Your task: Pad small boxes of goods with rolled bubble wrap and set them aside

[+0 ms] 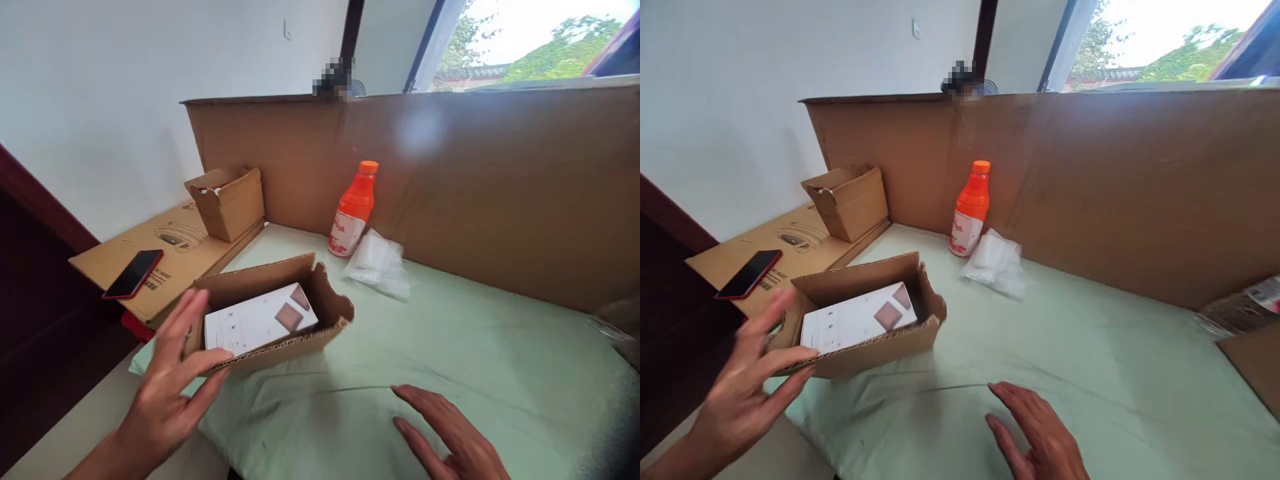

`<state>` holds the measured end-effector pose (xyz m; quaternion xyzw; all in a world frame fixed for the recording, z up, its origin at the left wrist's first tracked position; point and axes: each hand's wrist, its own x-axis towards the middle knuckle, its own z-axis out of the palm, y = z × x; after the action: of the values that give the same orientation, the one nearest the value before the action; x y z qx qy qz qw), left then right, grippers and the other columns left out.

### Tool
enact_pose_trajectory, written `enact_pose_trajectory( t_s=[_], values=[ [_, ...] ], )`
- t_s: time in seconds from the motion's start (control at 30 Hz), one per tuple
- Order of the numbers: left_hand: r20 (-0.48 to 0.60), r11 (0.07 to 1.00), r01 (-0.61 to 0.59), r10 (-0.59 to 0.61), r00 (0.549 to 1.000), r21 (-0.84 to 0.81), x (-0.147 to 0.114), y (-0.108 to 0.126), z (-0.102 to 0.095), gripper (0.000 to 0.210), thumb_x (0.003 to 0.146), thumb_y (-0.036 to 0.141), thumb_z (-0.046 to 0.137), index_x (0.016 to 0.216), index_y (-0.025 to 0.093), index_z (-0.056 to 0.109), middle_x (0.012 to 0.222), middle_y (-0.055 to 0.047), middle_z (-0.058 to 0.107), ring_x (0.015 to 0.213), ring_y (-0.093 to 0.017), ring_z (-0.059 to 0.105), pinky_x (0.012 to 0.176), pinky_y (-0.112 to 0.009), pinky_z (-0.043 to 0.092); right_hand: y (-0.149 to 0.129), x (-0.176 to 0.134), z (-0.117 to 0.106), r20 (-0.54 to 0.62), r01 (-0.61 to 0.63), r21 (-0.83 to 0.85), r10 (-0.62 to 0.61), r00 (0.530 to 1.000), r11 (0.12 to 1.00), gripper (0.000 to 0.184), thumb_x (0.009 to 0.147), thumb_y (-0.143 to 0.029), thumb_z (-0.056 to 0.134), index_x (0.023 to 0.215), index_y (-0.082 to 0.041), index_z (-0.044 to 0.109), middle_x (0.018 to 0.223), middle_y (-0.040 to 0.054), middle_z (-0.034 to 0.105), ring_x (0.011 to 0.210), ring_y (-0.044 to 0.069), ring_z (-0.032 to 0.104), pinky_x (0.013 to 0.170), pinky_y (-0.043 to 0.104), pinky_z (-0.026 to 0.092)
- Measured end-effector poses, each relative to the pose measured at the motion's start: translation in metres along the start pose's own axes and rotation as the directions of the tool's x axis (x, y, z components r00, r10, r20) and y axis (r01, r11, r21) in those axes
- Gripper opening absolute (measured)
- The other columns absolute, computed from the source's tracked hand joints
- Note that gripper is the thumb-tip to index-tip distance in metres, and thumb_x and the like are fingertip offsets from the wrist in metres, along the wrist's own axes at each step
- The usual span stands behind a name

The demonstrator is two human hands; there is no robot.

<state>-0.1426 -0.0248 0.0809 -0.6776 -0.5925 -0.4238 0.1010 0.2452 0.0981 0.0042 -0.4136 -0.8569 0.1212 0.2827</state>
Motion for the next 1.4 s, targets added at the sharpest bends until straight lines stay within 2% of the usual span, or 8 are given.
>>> enact_pose_trajectory(
  t_s=[0.17,0.3,0.47,0.63,0.83,0.97,1.23,1.4],
  values=[
    [-0.039,0.872,0.410,-0.435,0.900,-0.268,-0.056,-0.014,0.030,0.090,0.075,0.032,0.080,0.153,0.035,0.034,0.165,-0.006,0.030,0.151,-0.035,0.030,0.122,-0.057,0.030,-0.018,-0.013,-0.006,0.293,-0.132,-0.026,0.134,0.947,0.991,0.066,0.093,-0.048,0.058,0.154,-0.029,0.041,0.148,0.0110,0.055,0.129,0.030,0.060,0.102,0.047,0.056],
    [0.233,0.681,0.701,-0.661,0.713,-0.212,-0.085,-0.046,0.063,0.087,0.064,0.057,0.081,0.141,0.026,0.054,0.135,-0.013,0.065,0.135,-0.044,0.052,0.113,-0.064,0.041,-0.034,-0.010,0.003,0.466,-0.271,0.088,0.201,0.862,0.958,0.081,0.091,-0.040,0.059,0.161,-0.026,0.021,0.156,0.0147,0.044,0.139,0.031,0.050,0.110,0.054,0.047],
    [0.345,0.592,0.761,-0.678,0.648,-0.265,-0.080,-0.058,0.098,0.068,0.067,0.060,0.076,0.123,0.022,0.066,0.115,-0.012,0.074,0.123,-0.040,0.062,0.111,-0.060,0.044,-0.051,0.008,0.013,0.466,-0.255,0.268,0.107,0.878,0.929,0.086,0.082,-0.026,0.063,0.159,-0.022,0.025,0.155,0.0162,0.044,0.135,0.033,0.052,0.110,0.052,0.046],
    [0.397,0.519,0.762,-0.652,0.646,-0.386,-0.044,-0.032,0.139,0.072,0.062,0.057,0.080,0.118,0.015,0.061,0.121,-0.017,0.070,0.123,-0.037,0.062,0.110,-0.055,0.046,-0.031,0.011,-0.002,0.314,-0.197,0.222,0.121,0.942,0.955,0.074,0.084,-0.029,0.062,0.152,-0.022,0.035,0.136,0.0142,0.062,0.116,0.031,0.064,0.095,0.048,0.055],
    [0.409,0.543,0.775,-0.658,0.632,-0.325,-0.028,-0.004,0.162,0.067,0.065,0.060,0.073,0.114,0.016,0.060,0.119,-0.019,0.071,0.110,-0.037,0.067,0.098,-0.056,0.052,-0.036,0.040,-0.089,-0.104,0.040,-0.171,-0.058,0.993,0.984,0.039,0.099,-0.038,0.051,0.137,-0.027,0.054,0.138,0.0113,0.061,0.129,0.031,0.057,0.102,0.050,0.050],
    [0.391,0.586,0.768,-0.663,0.638,-0.259,-0.030,-0.003,0.158,0.065,0.066,0.062,0.069,0.111,0.016,0.063,0.117,-0.019,0.071,0.111,-0.039,0.067,0.095,-0.056,0.054,-0.069,0.083,-0.109,0.077,0.286,-0.362,-0.277,0.958,0.887,0.054,0.098,-0.055,0.049,0.133,-0.015,0.058,0.129,0.0168,0.067,0.136,0.036,0.050,0.112,0.056,0.040],
    [0.340,0.644,0.719,-0.636,0.693,-0.260,-0.041,-0.005,0.167,0.065,0.070,0.063,0.065,0.117,0.018,0.063,0.120,-0.016,0.072,0.114,-0.038,0.066,0.096,-0.055,0.055,-0.097,0.108,-0.088,0.356,0.258,-0.215,-0.171,0.919,0.942,0.073,0.079,-0.066,0.070,0.127,-0.012,0.060,0.119,0.0179,0.070,0.124,0.034,0.060,0.117,0.053,0.037],
    [0.375,0.615,0.760,-0.668,0.643,-0.208,-0.044,-0.011,0.165,0.072,0.066,0.070,0.067,0.113,0.016,0.063,0.117,-0.020,0.071,0.112,-0.042,0.066,0.097,-0.061,0.052,-0.084,0.096,-0.103,0.231,0.281,-0.093,-0.253,0.939,0.955,0.062,0.081,-0.054,0.074,0.132,-0.022,0.057,0.121,0.0089,0.072,0.123,0.029,0.062,0.117,0.051,0.036]
  ],
)
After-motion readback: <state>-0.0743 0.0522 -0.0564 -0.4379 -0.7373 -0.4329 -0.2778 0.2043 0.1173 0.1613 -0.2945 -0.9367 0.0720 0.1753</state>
